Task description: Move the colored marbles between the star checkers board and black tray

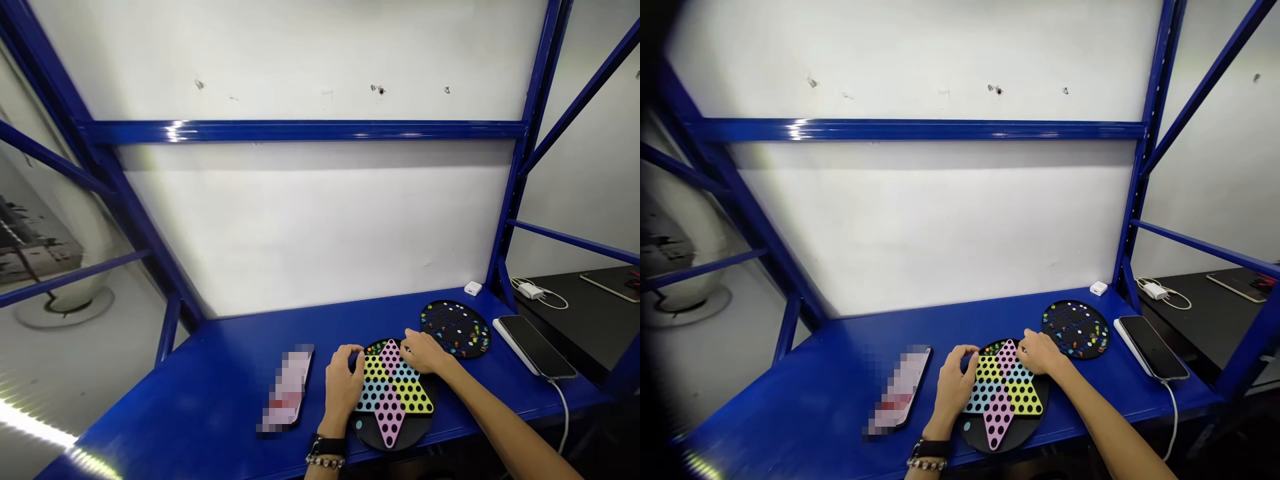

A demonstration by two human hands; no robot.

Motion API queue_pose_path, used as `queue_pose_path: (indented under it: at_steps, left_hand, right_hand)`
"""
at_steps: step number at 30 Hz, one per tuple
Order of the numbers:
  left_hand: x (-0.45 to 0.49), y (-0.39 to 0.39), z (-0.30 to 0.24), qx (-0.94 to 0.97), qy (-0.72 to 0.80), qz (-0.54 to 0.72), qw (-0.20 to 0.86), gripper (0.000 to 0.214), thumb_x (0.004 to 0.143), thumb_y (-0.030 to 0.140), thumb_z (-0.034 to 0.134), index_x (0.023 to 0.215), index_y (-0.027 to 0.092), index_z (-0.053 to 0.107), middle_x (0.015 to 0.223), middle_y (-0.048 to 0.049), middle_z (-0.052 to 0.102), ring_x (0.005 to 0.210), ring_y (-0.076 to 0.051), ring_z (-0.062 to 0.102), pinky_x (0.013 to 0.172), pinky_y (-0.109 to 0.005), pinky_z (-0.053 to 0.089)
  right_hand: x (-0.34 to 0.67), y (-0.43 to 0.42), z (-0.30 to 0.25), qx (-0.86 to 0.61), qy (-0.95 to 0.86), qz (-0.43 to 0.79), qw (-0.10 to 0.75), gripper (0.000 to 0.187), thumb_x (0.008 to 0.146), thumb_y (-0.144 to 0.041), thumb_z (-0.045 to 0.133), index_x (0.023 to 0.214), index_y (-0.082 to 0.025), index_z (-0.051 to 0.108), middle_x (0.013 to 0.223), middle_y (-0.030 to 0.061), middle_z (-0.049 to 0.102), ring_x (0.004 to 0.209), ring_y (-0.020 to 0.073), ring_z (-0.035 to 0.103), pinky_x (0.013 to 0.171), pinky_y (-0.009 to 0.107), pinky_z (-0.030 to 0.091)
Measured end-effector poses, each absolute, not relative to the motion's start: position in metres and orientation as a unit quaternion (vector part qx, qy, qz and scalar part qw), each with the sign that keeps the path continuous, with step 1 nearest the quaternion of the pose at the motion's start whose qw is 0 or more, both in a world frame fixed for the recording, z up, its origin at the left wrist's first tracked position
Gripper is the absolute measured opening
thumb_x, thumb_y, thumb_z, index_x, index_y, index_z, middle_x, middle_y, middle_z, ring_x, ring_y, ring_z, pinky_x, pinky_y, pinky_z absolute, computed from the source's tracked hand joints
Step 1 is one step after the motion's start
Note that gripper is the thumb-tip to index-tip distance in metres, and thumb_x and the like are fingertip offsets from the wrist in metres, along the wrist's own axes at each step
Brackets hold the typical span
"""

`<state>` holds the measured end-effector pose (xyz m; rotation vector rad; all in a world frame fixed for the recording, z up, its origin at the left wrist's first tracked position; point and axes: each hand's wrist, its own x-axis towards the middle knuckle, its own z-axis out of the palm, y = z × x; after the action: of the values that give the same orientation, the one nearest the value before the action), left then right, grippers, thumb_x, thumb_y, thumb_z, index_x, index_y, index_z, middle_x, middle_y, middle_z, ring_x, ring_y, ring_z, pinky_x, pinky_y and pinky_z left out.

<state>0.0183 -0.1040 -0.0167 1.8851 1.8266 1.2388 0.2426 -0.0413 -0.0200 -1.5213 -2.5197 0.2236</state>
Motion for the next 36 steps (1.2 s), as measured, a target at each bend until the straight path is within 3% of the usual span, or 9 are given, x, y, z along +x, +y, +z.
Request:
queue_pose_path:
  at_steps: [10, 19, 25, 31, 36]
  left_hand:
    - [0.0173, -0.1027, -0.0188, 0.648, 0.622, 0.426, 0.106, 0.026, 0.092, 0.040, 0.046, 0.092, 0.024, 0.067, 0.097, -0.0046, 0.071, 0.095, -0.023, 0.066, 0.085, -0.038, 0.053]
    - [0.0168, -0.1010, -0.0198, 0.642, 0.624, 0.429, 0.117, 0.026, 0.091, 0.040, 0.046, 0.094, 0.024, 0.066, 0.100, -0.0054, 0.071, 0.099, -0.024, 0.066, 0.086, -0.040, 0.053]
    - [0.0168, -0.1016, -0.0188, 0.642, 0.624, 0.432, 0.114, 0.027, 0.091, 0.041, 0.046, 0.094, 0.024, 0.066, 0.099, -0.0053, 0.071, 0.097, -0.024, 0.066, 0.085, -0.039, 0.053]
    - [0.0164, -0.1012, -0.0206, 0.649, 0.616, 0.434, 0.108, 0.027, 0.092, 0.040, 0.046, 0.093, 0.023, 0.067, 0.098, -0.0056, 0.071, 0.096, -0.024, 0.066, 0.084, -0.038, 0.054]
    - [0.0163, -0.1011, -0.0214, 0.650, 0.615, 0.432, 0.113, 0.028, 0.092, 0.042, 0.045, 0.094, 0.023, 0.066, 0.099, -0.0052, 0.071, 0.097, -0.024, 0.066, 0.085, -0.039, 0.053]
  right_hand:
    - [0.2431, -0.0412, -0.0171, -0.516, -0.846, 0.093, 0.097, 0.039, 0.093, -0.028, 0.043, 0.061, -0.016, 0.061, 0.083, 0.0033, 0.056, 0.063, 0.0109, 0.044, 0.060, 0.028, 0.023]
    - [0.2412, -0.0492, -0.0107, -0.509, -0.851, 0.081, 0.100, 0.031, 0.099, -0.032, 0.039, 0.088, -0.019, 0.065, 0.093, 0.0031, 0.056, 0.062, 0.0111, 0.045, 0.059, 0.029, 0.022]
    - [0.2407, -0.0473, -0.0138, -0.513, -0.849, 0.096, 0.087, 0.038, 0.099, -0.029, 0.039, 0.071, -0.017, 0.062, 0.089, 0.0025, 0.052, 0.060, 0.0093, 0.041, 0.060, 0.028, 0.022]
    - [0.2410, -0.0444, -0.0153, -0.518, -0.844, 0.099, 0.098, 0.035, 0.097, -0.028, 0.042, 0.073, -0.016, 0.065, 0.087, 0.0024, 0.050, 0.061, 0.0096, 0.038, 0.060, 0.028, 0.021]
    - [0.2417, -0.0436, -0.0151, -0.521, -0.841, 0.107, 0.102, 0.039, 0.094, -0.028, 0.044, 0.062, -0.015, 0.062, 0.085, 0.0024, 0.051, 0.058, 0.0088, 0.034, 0.058, 0.029, 0.020]
